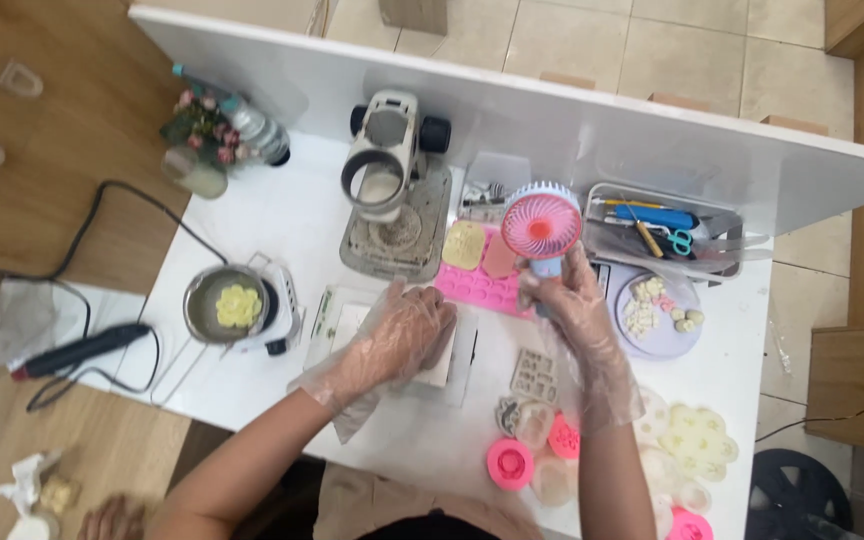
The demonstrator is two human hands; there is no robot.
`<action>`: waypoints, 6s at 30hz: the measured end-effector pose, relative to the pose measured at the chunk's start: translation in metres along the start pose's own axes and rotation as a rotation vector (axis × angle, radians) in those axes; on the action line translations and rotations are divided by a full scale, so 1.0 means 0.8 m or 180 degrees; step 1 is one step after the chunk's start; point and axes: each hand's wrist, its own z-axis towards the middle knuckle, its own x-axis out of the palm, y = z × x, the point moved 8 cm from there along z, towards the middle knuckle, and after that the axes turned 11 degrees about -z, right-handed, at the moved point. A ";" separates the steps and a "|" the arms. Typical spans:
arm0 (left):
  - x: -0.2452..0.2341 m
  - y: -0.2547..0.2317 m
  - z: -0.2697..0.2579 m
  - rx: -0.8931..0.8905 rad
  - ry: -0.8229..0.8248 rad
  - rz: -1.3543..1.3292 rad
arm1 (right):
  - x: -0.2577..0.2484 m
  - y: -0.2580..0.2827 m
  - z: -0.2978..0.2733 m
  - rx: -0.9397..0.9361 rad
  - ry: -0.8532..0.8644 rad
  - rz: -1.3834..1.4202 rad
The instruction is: Adjusting wax flowers with tools and cooling a candle mold using a handheld fan.
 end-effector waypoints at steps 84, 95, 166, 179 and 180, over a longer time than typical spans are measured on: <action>0.109 0.055 -0.086 -0.1457 -0.2131 -0.2665 | 0.080 -0.142 -0.093 0.0690 0.0339 -0.3426; 0.108 0.053 -0.087 -0.1409 -0.2238 -0.2625 | 0.087 -0.126 -0.095 0.0533 0.0389 -0.3398; 0.139 0.071 -0.073 -0.1269 -0.2265 -0.2169 | 0.092 -0.121 -0.039 0.0450 0.0516 -0.3168; 0.140 0.068 -0.072 -0.1314 -0.2095 -0.2123 | 0.101 -0.118 -0.057 0.0505 0.1092 -0.3278; 0.138 0.068 -0.072 -0.1320 -0.2076 -0.2101 | 0.103 -0.129 -0.060 0.0652 0.1366 -0.3357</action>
